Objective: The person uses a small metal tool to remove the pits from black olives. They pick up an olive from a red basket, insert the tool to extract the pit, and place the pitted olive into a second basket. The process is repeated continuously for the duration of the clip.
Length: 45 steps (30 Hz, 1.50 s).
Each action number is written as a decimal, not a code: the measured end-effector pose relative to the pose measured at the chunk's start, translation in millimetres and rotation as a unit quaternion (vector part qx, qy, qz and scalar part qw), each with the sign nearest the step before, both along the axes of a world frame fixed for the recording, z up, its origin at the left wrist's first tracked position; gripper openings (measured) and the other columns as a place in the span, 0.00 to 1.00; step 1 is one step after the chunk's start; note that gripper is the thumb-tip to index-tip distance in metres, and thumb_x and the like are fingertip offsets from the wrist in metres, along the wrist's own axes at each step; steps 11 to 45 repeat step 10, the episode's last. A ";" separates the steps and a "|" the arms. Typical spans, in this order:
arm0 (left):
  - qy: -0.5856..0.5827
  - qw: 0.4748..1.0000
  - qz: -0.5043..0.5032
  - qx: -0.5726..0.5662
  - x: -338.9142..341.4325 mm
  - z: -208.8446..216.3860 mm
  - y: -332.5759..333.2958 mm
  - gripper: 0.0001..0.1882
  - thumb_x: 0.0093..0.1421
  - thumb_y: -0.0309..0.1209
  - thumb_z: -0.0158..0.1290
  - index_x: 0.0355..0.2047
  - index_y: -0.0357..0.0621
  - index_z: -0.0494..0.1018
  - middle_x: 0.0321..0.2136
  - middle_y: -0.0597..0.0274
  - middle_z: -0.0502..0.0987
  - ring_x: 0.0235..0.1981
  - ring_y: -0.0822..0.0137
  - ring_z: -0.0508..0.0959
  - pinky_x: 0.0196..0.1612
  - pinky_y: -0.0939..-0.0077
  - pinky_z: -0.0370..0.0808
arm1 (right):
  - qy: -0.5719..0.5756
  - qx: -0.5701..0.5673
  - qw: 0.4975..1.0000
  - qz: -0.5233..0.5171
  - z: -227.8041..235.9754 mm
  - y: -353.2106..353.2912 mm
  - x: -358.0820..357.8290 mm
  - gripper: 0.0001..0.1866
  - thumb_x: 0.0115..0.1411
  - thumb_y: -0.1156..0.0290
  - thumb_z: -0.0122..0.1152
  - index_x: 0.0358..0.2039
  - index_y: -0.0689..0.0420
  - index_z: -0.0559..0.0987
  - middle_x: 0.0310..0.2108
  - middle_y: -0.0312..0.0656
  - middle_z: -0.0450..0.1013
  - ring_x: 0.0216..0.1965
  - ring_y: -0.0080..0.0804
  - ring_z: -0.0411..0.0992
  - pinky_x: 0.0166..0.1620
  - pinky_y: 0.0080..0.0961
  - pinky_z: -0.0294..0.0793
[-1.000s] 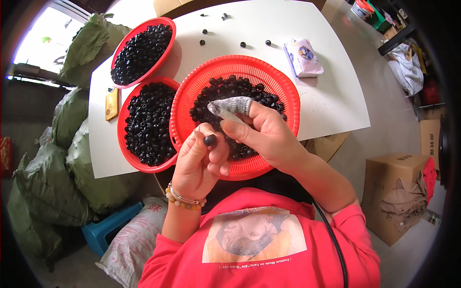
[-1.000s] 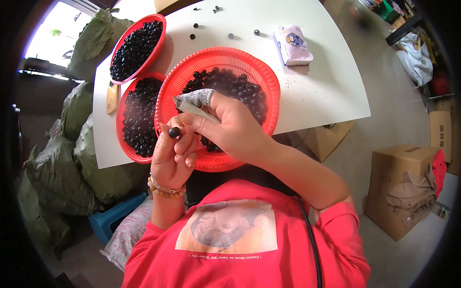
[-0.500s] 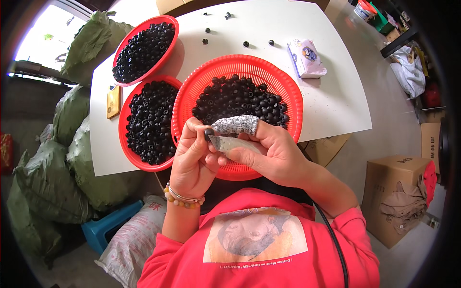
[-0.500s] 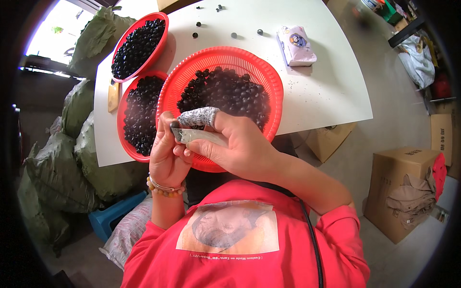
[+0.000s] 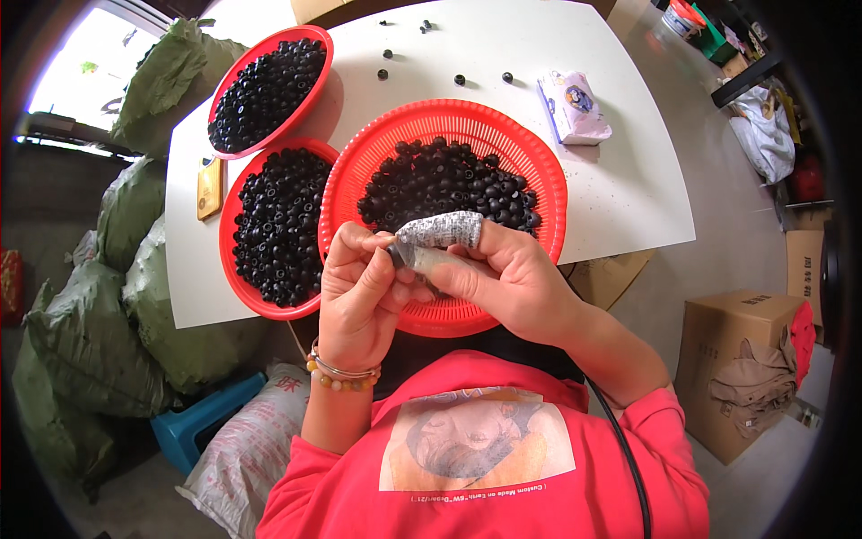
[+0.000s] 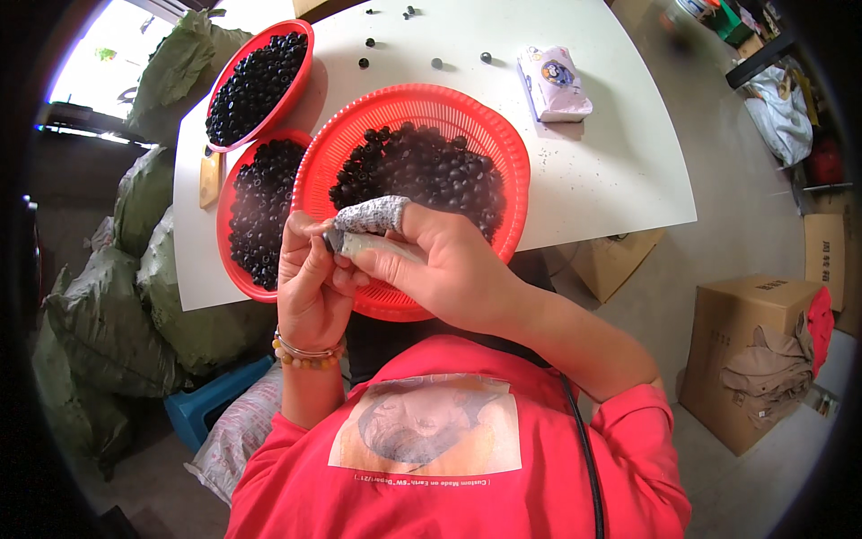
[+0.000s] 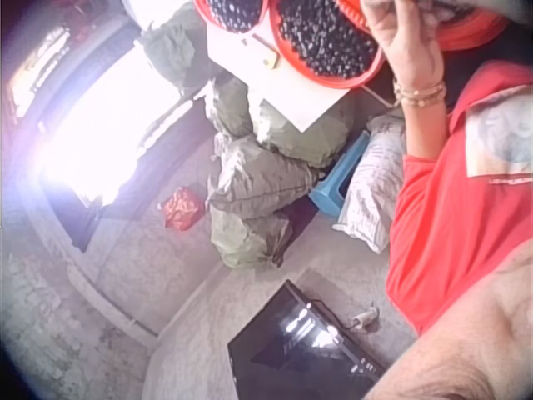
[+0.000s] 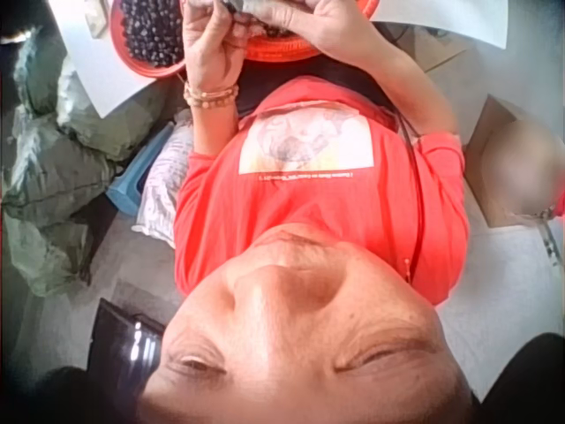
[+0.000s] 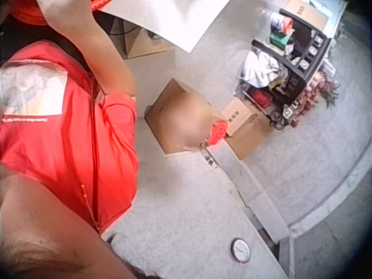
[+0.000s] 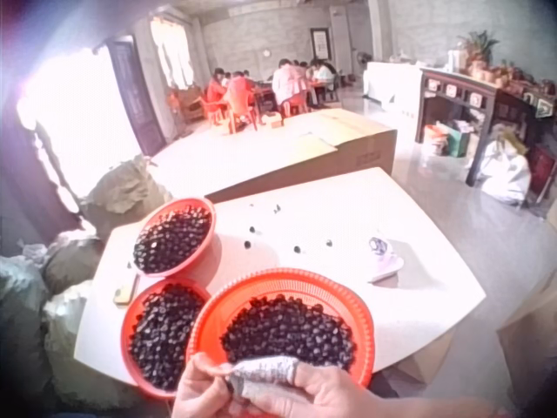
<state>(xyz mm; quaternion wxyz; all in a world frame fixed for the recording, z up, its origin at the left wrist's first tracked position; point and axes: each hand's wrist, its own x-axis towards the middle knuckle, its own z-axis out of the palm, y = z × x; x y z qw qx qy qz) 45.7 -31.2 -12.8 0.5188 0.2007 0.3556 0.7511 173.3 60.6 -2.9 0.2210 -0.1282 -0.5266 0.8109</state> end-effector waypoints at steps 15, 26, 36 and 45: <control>-0.030 0.993 -0.103 0.052 -0.7 -8.2 -2.0 0.06 0.58 0.28 0.42 0.36 0.45 0.60 0.27 0.62 0.68 0.26 0.75 0.71 0.25 0.79 0.75 | -0.013 -0.025 0.999 -0.027 -4.3 3.0 -17.7 0.23 0.54 0.62 0.53 0.45 0.64 0.64 0.30 0.38 0.68 0.29 0.19 0.67 0.34 0.12 0.67; -0.030 0.993 -0.103 0.052 -0.7 -8.2 -2.0 0.06 0.58 0.28 0.42 0.36 0.45 0.60 0.27 0.62 0.68 0.26 0.75 0.71 0.25 0.79 0.75 | -0.013 -0.025 0.999 -0.027 -4.3 3.0 -17.7 0.23 0.54 0.62 0.53 0.45 0.64 0.64 0.30 0.38 0.68 0.29 0.19 0.67 0.34 0.12 0.67; -0.030 0.993 -0.103 0.052 -0.7 -8.2 -2.0 0.06 0.58 0.28 0.42 0.36 0.45 0.60 0.27 0.62 0.68 0.26 0.75 0.71 0.25 0.79 0.75 | -0.013 -0.025 0.999 -0.027 -4.3 3.0 -17.7 0.23 0.54 0.62 0.53 0.45 0.64 0.64 0.30 0.38 0.68 0.29 0.19 0.67 0.34 0.12 0.67; -0.030 0.993 -0.103 0.052 -0.7 -8.2 -2.0 0.06 0.58 0.28 0.42 0.36 0.45 0.60 0.27 0.62 0.68 0.26 0.75 0.71 0.25 0.79 0.75 | -0.013 -0.025 0.999 -0.027 -4.3 3.0 -17.7 0.23 0.54 0.62 0.53 0.45 0.64 0.64 0.30 0.38 0.68 0.29 0.19 0.67 0.34 0.12 0.67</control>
